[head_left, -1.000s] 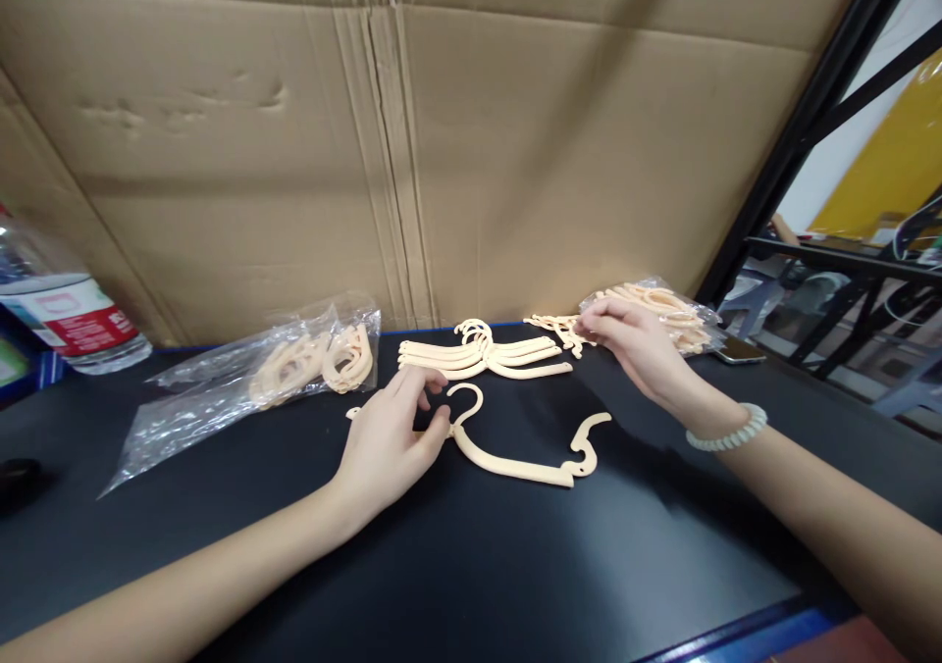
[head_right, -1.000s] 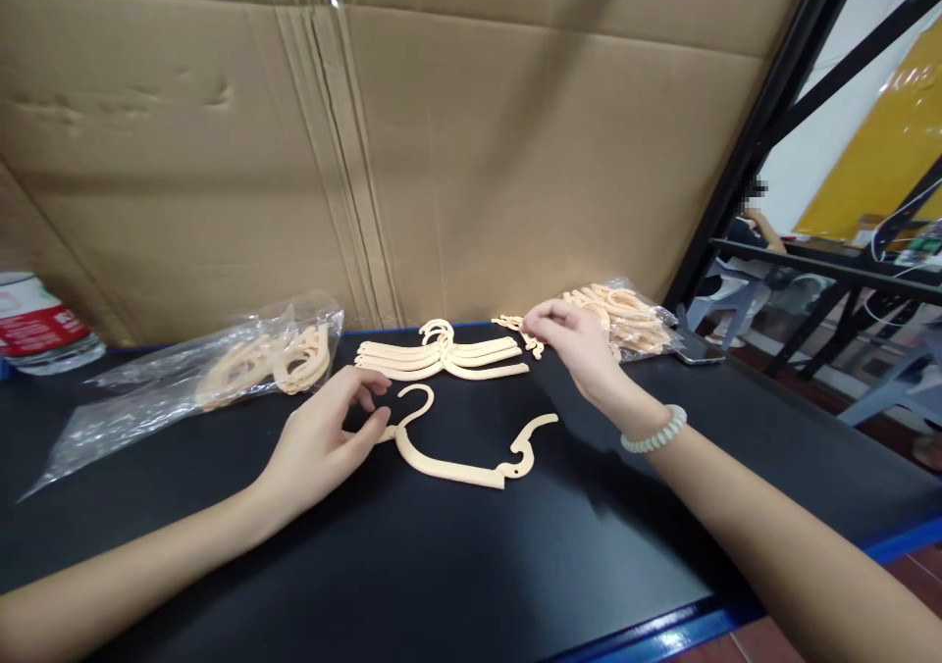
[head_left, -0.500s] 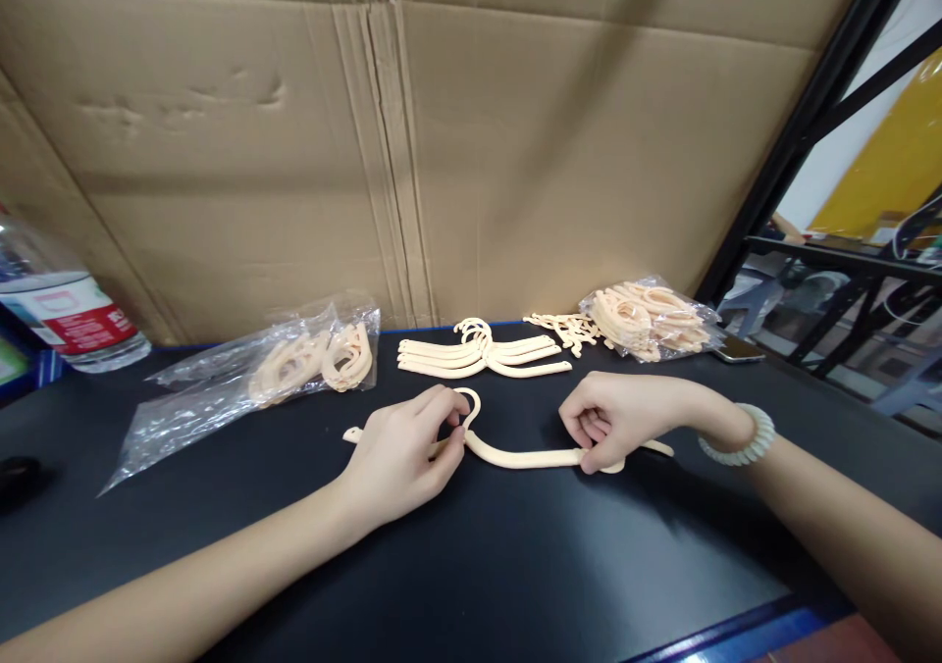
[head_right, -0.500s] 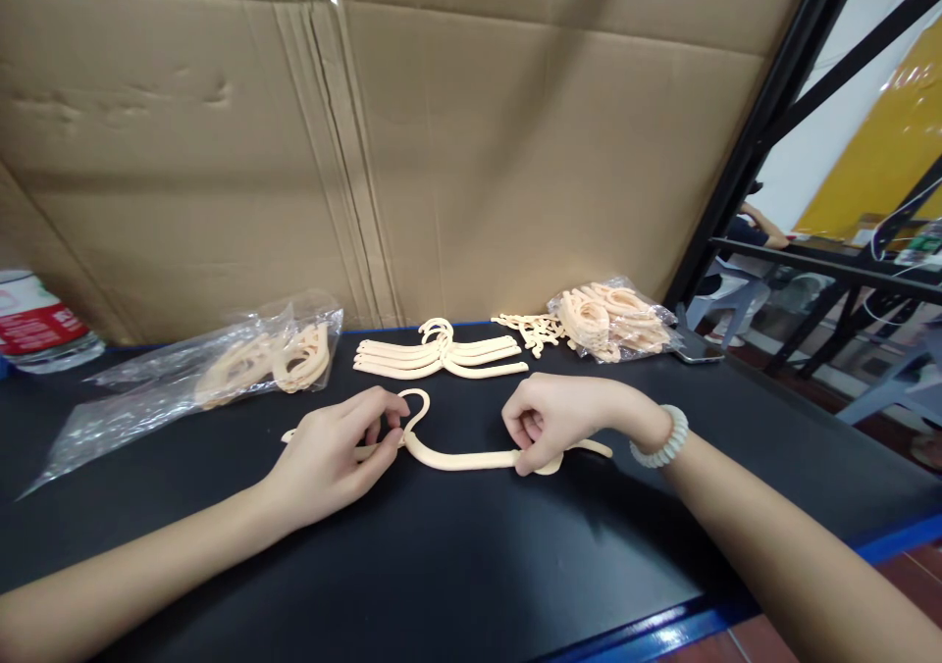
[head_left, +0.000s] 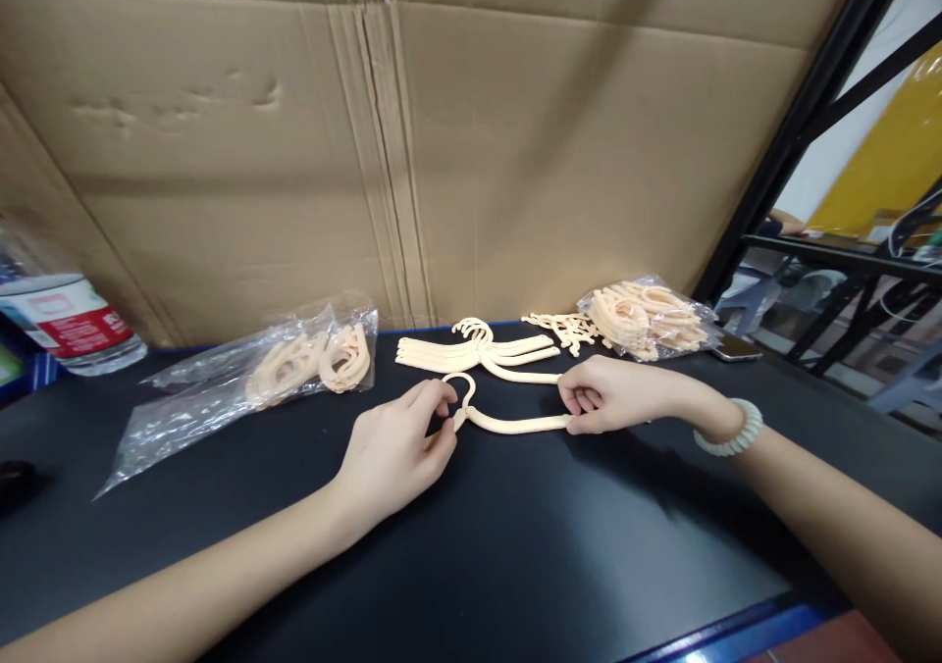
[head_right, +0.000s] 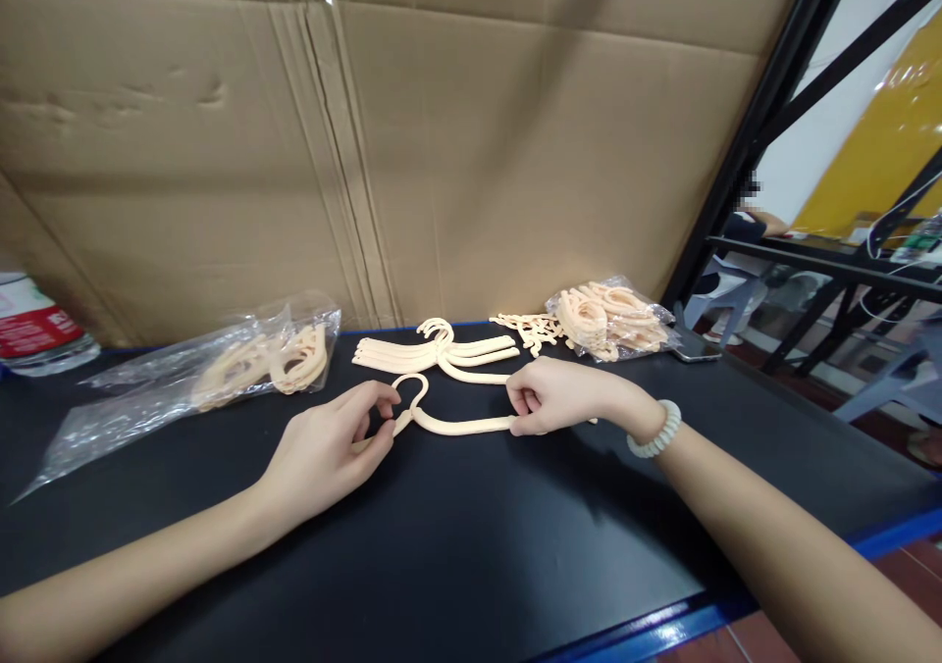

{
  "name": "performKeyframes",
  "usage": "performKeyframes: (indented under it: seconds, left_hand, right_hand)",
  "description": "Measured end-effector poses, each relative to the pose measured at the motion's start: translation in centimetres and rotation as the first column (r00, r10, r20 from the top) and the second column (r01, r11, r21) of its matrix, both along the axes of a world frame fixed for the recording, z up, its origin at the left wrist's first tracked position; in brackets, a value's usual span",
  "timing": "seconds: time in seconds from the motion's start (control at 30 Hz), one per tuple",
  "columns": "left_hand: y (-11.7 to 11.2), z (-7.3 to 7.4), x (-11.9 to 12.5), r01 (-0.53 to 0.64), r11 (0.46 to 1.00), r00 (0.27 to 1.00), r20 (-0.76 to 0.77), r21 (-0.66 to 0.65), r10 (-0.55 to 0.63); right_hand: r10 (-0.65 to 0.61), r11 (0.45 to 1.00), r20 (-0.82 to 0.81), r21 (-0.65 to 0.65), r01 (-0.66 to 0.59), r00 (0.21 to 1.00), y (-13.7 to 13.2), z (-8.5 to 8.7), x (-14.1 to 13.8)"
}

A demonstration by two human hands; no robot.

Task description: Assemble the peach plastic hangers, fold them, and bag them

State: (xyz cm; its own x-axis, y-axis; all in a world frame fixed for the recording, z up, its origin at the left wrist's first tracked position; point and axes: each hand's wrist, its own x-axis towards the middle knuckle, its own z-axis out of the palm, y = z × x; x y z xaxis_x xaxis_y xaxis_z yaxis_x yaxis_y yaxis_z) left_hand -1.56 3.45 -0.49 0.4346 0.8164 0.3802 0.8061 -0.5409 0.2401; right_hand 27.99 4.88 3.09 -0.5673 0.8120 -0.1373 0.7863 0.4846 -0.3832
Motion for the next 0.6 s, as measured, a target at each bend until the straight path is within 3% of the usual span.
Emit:
performKeyframes:
  seconds: [0.17,0.33,0.4,0.5,0.6]
  left_hand:
    - [0.0,0.1,0.1,-0.033,0.999,0.999,-0.012,-0.009,0.033]
    - [-0.1,0.1,0.1,-0.005,1.0,1.0,-0.024,0.022,0.005]
    - [-0.1,0.0,0.0,-0.007,0.999,1.0,-0.026,0.031,0.007]
    - [-0.1,0.0,0.0,0.0,0.999,0.999,-0.042,0.046,0.002]
    - [-0.2,-0.1,0.0,0.015,0.998,0.999,-0.05,0.066,-0.012]
  right_hand:
    - [-0.006,0.996,-0.016,0.09,0.008,1.0,0.2,-0.3,0.2]
    - [-0.025,0.999,-0.089,0.033,0.029,0.996,0.5,-0.3,0.3]
    - [-0.055,0.988,-0.139,0.137,0.075,0.989,0.9,-0.3,0.5]
    - [-0.141,0.904,-0.174,0.379,0.198,0.975,1.8,-0.4,1.4]
    - [-0.234,0.829,-0.157,0.484,0.281,0.959,2.8,-0.8,2.8]
